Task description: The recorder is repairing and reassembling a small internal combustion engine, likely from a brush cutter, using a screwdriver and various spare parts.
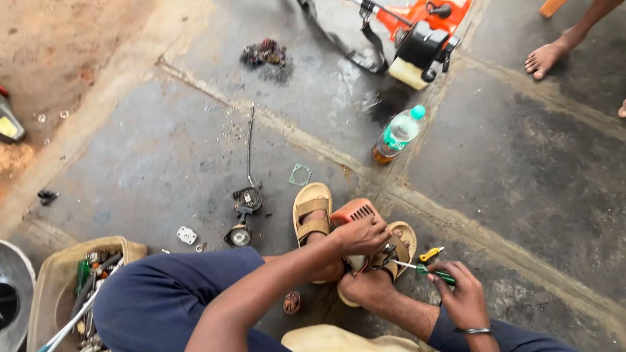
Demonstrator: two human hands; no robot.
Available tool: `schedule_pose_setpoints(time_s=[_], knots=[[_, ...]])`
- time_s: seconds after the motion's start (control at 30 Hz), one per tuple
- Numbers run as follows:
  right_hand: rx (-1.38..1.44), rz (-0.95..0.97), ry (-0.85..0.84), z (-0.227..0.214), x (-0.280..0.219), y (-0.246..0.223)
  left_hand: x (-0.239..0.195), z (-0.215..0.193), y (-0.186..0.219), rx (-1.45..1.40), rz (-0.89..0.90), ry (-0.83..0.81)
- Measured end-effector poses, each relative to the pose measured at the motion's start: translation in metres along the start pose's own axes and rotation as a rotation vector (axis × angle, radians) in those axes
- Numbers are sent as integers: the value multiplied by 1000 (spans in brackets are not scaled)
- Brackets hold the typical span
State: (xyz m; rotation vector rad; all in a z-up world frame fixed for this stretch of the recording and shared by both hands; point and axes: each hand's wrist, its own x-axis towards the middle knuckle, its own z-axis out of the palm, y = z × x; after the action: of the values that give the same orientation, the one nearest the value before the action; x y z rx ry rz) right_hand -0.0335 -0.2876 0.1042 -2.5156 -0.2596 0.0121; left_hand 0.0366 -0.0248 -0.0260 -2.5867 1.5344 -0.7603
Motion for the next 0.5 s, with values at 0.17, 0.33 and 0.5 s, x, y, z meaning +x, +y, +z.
schedule_pose_setpoints(time_s=[0.17,0.33,0.5], knots=[[26,102,-38,3,3,5,-1,-22,2,129,-141,-3],[93,140,-76,7,-1,30,2,12,19,88,-204,-296],[68,3,-44,25,3,82,11,-9,28,14,-490,-216]])
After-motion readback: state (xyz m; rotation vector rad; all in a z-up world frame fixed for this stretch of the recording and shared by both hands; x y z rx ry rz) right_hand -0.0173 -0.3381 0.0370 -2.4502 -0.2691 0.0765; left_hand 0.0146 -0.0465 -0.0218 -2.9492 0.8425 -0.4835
